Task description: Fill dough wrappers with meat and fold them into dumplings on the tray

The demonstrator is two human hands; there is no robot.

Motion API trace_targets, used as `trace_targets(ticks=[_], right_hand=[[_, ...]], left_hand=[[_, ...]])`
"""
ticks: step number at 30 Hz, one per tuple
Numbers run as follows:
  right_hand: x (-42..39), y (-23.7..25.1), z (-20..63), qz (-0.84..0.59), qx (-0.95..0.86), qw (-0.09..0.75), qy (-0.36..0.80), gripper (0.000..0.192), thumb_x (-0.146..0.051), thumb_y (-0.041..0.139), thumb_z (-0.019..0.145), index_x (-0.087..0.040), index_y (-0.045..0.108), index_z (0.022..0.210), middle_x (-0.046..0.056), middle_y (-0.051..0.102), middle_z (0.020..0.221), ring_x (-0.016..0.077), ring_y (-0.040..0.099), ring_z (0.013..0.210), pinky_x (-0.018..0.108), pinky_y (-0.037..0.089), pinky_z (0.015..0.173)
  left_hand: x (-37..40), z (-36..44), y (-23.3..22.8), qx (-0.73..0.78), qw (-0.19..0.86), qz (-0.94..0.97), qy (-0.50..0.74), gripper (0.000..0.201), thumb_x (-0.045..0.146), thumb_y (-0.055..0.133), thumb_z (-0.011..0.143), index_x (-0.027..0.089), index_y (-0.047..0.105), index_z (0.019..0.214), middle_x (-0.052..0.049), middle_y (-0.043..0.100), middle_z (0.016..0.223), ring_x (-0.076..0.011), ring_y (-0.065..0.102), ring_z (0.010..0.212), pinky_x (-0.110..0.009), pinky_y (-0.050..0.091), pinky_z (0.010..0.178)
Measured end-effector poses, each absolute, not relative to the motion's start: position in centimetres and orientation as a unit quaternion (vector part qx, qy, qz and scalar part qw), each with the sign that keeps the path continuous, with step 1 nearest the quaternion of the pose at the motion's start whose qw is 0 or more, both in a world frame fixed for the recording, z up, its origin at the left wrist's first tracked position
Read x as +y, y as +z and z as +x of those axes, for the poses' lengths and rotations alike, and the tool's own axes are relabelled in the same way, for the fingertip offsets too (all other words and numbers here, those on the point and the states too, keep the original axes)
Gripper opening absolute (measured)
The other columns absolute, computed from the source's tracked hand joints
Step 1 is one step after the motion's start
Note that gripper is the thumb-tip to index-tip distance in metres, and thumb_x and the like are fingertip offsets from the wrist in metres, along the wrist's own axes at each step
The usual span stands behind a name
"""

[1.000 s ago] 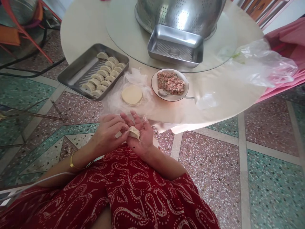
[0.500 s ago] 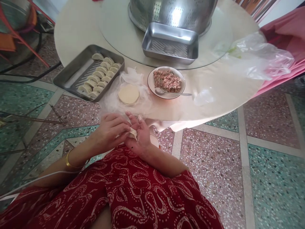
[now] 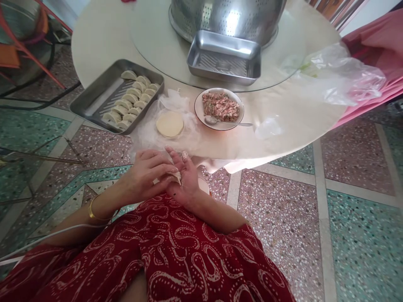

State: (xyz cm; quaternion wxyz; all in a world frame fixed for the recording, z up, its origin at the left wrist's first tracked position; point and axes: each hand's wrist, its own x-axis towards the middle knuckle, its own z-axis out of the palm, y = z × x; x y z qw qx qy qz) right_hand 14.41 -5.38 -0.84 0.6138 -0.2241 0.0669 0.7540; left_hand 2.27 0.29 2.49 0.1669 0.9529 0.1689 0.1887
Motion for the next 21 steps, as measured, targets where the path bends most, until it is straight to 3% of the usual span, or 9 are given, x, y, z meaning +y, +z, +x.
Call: trace_targets(ticks=[2,5,7,10,15,21], right_hand=[[-5.4,-0.7,14.3,-0.226,0.069,0.616,0.752,0.050,-0.040,0.022,0.094,-0.020,0.067,0.102,0.000,0.077,0.090,0.0087,0.071,0.082,0.020,0.056,0.082],[-5.4,-0.8,14.3,-0.226,0.066,0.615,0.753,0.048,-0.040,0.024,0.094,-0.019,0.067,0.102,0.000,0.076,0.086,0.0103,0.071,0.081,0.022,0.058,0.082],[-5.4,-0.8,14.4,-0.225,0.065,0.613,0.754,0.045,-0.040,0.027,0.096,-0.018,0.065,0.106,0.001,0.075,0.082,0.0129,0.070,0.078,0.027,0.060,0.079],[-5.3,-0.5,14.8,-0.224,0.072,0.627,0.742,0.046,-0.044,0.025,0.097,-0.020,0.061,0.114,0.004,0.075,0.094,0.0154,0.070,0.085,0.034,0.060,0.081],[-5.1,0.0,15.0,-0.240,0.084,0.651,0.715,0.043,-0.048,0.029,0.094,-0.024,0.058,0.115,0.007,0.073,0.109,0.0188,0.068,0.100,0.037,0.055,0.085],[-4.9,-0.4,14.7,-0.241,0.060,0.673,0.696,0.043,-0.049,0.034,0.091,-0.025,0.057,0.119,0.006,0.069,0.116,0.0207,0.063,0.111,0.044,0.050,0.095]], left_hand=[[0.2,2.5,2.6,0.165,0.159,0.957,0.178,0.018,0.025,0.052,0.093,0.022,0.069,0.090,-0.005,0.068,0.092,-0.0220,0.056,0.091,-0.040,0.042,0.080],[0.2,2.6,2.6,0.164,0.144,0.960,0.175,0.019,0.025,0.052,0.093,0.023,0.069,0.085,-0.004,0.068,0.091,-0.0226,0.056,0.090,-0.040,0.041,0.079],[0.2,2.3,2.6,0.168,0.147,0.956,0.191,0.016,0.025,0.053,0.092,0.023,0.068,0.092,-0.005,0.068,0.095,-0.0228,0.057,0.091,-0.040,0.042,0.079],[0.1,1.5,2.5,0.199,0.145,0.941,0.233,0.015,0.025,0.057,0.089,0.020,0.063,0.102,-0.006,0.069,0.099,-0.0233,0.059,0.094,-0.041,0.042,0.082],[-0.4,0.3,1.8,0.272,0.131,0.918,0.257,0.006,0.025,0.059,0.088,0.019,0.060,0.090,-0.004,0.070,0.092,-0.0207,0.062,0.088,-0.041,0.040,0.083],[-0.6,0.6,0.9,0.302,0.124,0.917,0.229,0.013,0.027,0.059,0.089,0.019,0.062,0.079,-0.003,0.071,0.088,-0.0210,0.061,0.086,-0.041,0.039,0.081]])
